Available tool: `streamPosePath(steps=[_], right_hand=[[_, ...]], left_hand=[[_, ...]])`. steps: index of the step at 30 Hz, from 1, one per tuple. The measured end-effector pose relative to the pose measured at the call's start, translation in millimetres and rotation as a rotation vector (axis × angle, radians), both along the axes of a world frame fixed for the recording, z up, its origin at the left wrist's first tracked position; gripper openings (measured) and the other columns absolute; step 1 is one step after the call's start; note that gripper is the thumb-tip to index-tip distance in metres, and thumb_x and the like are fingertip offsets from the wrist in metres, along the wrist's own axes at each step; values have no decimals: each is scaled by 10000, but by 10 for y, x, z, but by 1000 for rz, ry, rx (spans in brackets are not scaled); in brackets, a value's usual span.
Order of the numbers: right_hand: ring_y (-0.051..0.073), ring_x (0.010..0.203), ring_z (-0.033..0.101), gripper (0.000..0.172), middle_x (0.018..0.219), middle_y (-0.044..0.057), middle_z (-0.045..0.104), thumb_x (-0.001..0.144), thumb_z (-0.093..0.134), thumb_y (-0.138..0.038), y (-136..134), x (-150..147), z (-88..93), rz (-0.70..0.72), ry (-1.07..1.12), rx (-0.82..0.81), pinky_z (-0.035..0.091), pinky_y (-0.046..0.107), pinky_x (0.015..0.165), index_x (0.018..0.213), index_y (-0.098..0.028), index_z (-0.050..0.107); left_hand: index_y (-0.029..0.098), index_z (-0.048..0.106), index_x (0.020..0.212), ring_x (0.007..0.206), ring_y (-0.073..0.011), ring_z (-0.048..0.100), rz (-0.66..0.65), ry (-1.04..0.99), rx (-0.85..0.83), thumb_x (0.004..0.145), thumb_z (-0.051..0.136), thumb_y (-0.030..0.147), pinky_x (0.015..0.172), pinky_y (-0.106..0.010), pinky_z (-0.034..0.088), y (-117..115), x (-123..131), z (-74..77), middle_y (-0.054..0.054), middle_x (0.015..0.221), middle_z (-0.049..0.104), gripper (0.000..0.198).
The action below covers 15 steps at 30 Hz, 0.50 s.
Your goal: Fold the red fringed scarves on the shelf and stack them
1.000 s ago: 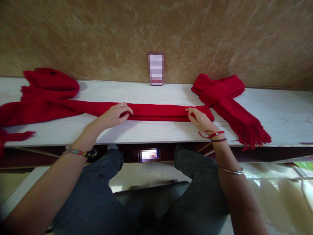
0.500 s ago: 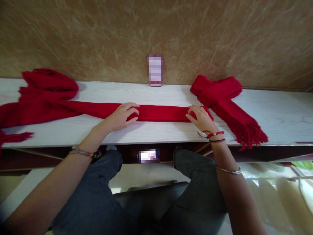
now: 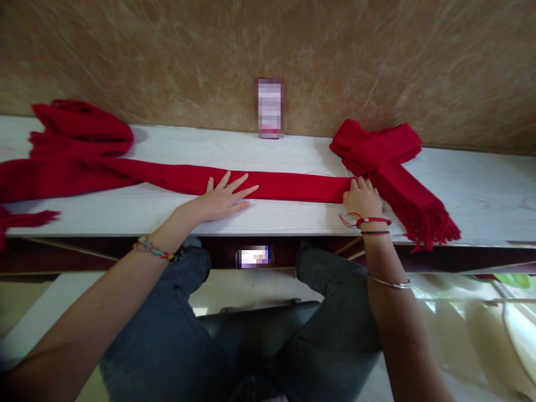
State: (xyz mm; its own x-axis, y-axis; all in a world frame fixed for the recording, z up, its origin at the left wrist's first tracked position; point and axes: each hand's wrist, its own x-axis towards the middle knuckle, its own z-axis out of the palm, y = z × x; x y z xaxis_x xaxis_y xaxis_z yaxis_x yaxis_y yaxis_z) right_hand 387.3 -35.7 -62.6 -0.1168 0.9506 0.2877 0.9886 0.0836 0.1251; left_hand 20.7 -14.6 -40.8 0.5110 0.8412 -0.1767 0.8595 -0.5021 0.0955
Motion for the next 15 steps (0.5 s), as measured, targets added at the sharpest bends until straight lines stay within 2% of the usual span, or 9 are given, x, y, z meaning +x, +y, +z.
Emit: streamPosePath(steps=[2, 4, 6, 8, 11, 15], right_hand=[[382, 1234, 409, 489, 1318, 259, 467, 854, 299, -206, 24, -173, 49, -29, 81, 79, 385, 577, 931, 1277, -26, 466], [350, 1288, 358, 498, 1395, 209, 411, 885, 284, -238, 39, -441, 75, 74, 135, 92, 344, 575, 985, 1337, -77, 420], [328, 1331, 303, 494, 1444, 134, 371, 920, 258, -301, 39, -712, 76, 223, 117, 0, 306, 593, 1009, 1381, -176, 384], [326, 1348, 272, 495, 1467, 93, 344, 939, 223, -348, 30, -892, 62, 286, 74, -114, 283, 612, 1014, 1396, -227, 370], [337, 1345, 275, 513, 1482, 93, 316, 944, 199, -375, 12, -900, 36, 232, 34, -186, 294, 611, 1006, 1410, -224, 352], [317, 1326, 319, 515, 1471, 108, 334, 930, 228, -350, -3, -601, -6, 99, 22, -175, 333, 583, 996, 1407, -197, 351]], left_hand=[[434, 140, 1431, 1374, -423, -56, 2, -2, 14, 903, 174, 613, 1009, -710, 48, 1, 7, -14, 47, 1548, -16, 558], [441, 139, 1428, 1374, -420, -59, -4, -5, 28, 902, 166, 616, 1009, -712, 49, 11, 11, -35, 52, 1548, -26, 555], [454, 134, 1423, 1377, -417, -53, -13, -2, 32, 902, 164, 618, 1011, -709, 60, 23, 9, -55, 64, 1546, -31, 548], [468, 132, 1417, 1379, -415, -42, -21, 5, 28, 901, 170, 619, 1014, -705, 72, 30, -1, -64, 75, 1546, -24, 539], [468, 146, 1416, 1381, -410, -33, -29, 8, 19, 910, 176, 602, 1021, -695, 74, 24, -35, -54, 75, 1547, -5, 524], [441, 160, 1426, 1383, -405, -23, -2, 13, 22, 926, 179, 563, 1026, -686, 77, -6, -140, -27, 60, 1548, 4, 514]])
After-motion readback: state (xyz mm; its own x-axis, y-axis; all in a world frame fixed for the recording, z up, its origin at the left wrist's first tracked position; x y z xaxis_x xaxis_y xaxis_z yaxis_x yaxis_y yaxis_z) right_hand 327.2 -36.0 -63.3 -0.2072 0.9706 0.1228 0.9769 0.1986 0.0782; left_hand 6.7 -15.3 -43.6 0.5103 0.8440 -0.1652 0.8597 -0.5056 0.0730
